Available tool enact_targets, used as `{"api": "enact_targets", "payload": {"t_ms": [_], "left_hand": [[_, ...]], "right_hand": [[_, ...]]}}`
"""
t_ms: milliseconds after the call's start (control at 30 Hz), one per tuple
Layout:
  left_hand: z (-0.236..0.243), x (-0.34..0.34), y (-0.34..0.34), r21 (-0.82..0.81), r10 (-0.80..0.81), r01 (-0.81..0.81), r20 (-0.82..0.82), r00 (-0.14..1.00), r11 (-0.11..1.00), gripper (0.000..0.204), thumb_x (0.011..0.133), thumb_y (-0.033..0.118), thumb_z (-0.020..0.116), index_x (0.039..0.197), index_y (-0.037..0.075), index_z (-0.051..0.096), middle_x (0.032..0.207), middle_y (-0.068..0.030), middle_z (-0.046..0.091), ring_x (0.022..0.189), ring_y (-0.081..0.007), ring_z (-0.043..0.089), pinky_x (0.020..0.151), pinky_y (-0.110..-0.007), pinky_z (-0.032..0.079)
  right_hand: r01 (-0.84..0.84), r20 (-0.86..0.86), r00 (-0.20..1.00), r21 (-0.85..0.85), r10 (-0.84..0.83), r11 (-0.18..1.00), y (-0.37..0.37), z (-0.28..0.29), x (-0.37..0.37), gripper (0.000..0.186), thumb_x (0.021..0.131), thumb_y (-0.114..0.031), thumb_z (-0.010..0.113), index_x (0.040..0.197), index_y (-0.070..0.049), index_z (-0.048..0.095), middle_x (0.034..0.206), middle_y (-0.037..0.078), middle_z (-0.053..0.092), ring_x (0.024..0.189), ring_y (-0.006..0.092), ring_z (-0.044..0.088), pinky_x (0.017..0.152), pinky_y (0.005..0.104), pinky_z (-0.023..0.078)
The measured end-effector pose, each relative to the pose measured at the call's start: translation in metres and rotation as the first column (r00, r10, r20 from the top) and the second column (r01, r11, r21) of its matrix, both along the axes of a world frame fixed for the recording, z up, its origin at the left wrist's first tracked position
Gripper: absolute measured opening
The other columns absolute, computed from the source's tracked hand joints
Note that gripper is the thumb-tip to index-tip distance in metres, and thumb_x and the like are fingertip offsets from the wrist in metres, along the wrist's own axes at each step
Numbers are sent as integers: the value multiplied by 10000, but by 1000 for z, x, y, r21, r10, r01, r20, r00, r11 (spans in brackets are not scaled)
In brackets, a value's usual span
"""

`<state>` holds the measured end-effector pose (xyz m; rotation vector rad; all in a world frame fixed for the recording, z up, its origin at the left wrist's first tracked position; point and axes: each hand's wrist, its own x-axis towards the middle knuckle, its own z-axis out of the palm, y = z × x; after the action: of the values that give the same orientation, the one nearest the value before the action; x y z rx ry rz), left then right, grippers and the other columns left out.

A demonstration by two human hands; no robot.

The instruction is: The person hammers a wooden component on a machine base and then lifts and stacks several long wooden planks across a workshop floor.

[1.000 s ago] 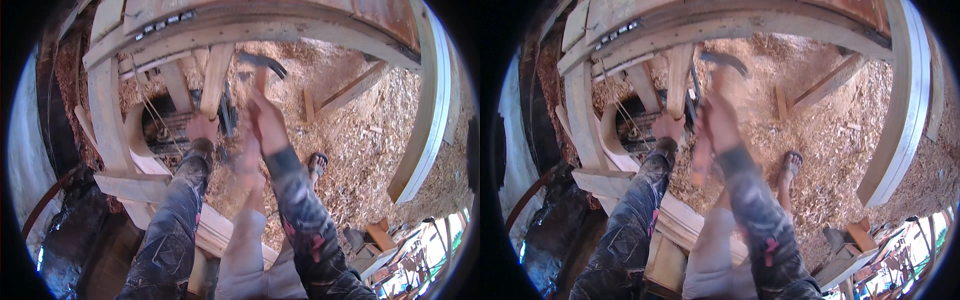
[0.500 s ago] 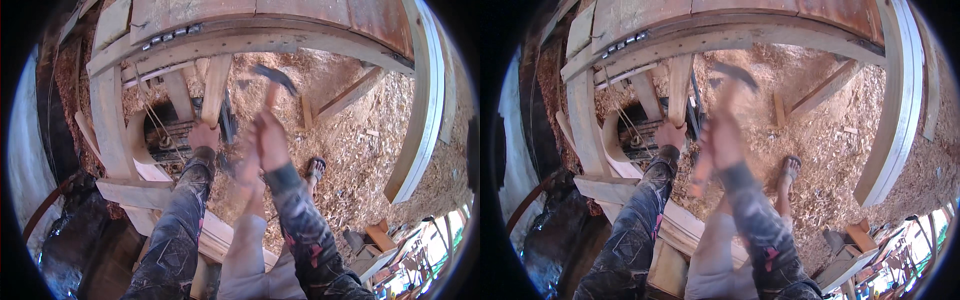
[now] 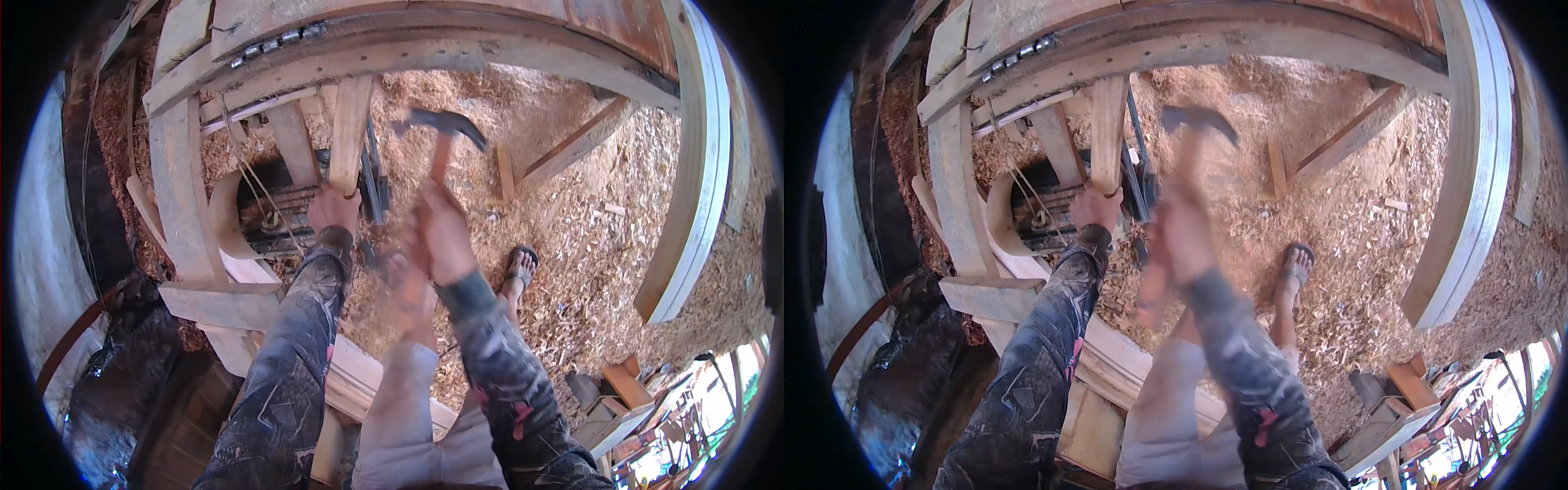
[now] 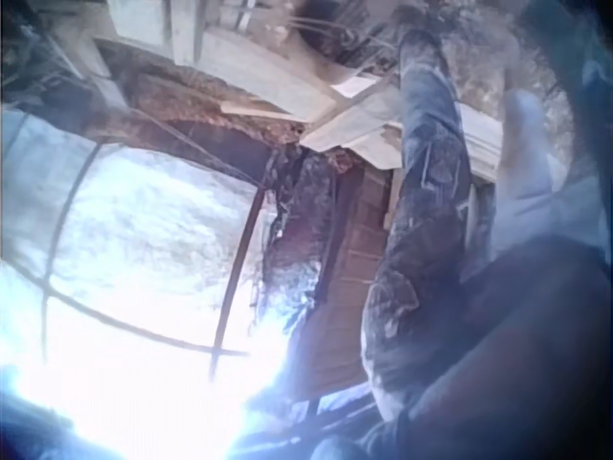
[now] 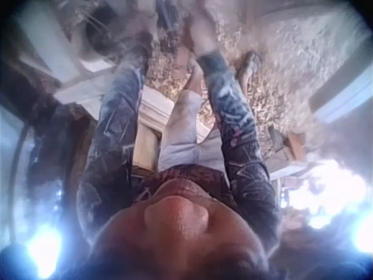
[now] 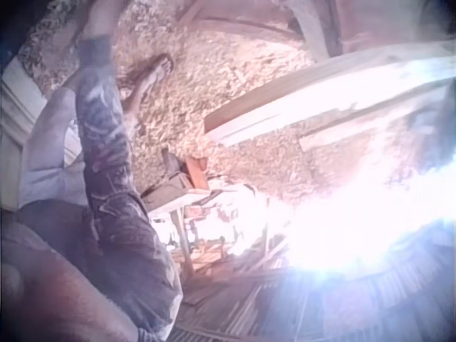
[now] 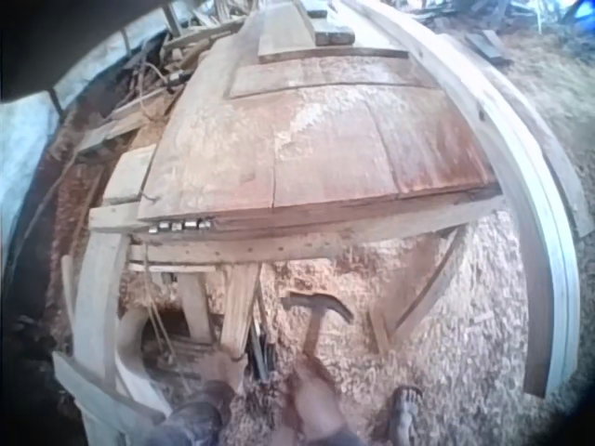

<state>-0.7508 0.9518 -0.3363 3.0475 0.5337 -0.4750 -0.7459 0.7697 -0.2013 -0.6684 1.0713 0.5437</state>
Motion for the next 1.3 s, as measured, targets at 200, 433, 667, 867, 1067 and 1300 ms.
{"api": "enact_targets", "payload": {"t_ms": [200,433,667,867,1067,1300], "left_hand": [[32,9,-10,-17,47,-49,-120,992,999,474,723,430,732,898,2,626,873,-209,663,838,-368,654,738,-446,526],[73,-76,-62,-164,-43,40,-14,999,986,521,803,283,673,1190,-34,525,1119,-278,561,1038,-408,563,861,-452,478],[164,-280,-96,-462,-223,2,-425,877,887,362,788,284,661,1064,52,635,848,-205,639,834,-390,602,759,-464,479],[236,-410,-81,-147,10,-150,-682,732,978,413,822,437,535,906,70,704,936,-185,669,938,-359,622,852,-452,468],[305,-398,-208,-357,-233,43,-510,828,933,422,831,451,537,1017,104,686,975,-190,665,950,-359,625,826,-450,483],[344,-320,-381,-576,-274,-4,-394,878,817,423,870,425,544,1119,102,655,1089,-191,637,1021,-350,605,867,-419,477]], "right_hand": [[-25,-206,978,-96,5,995,-130,27,-152,247,941,-338,494,783,-160,427,614,-43,392,472,89,353,426,242,319],[494,-406,793,-9,-455,869,-285,34,-379,87,894,-138,498,821,-109,461,613,-51,407,512,63,399,474,224,401],[563,-428,708,-138,-562,815,-378,67,-501,92,892,-107,489,818,-52,491,641,-11,472,533,95,477,485,242,447],[518,-442,814,260,-376,815,-461,119,-596,112,856,-96,518,760,-67,467,619,-8,455,504,105,445,467,243,397],[450,-381,869,346,-315,823,-518,176,-622,148,866,-88,506,737,-75,434,597,-26,401,489,75,406,479,232,405],[497,-383,844,293,-376,817,-617,183,-583,101,835,-67,493,746,-71,447,610,-17,439,527,93,457,524,238,441]]}}
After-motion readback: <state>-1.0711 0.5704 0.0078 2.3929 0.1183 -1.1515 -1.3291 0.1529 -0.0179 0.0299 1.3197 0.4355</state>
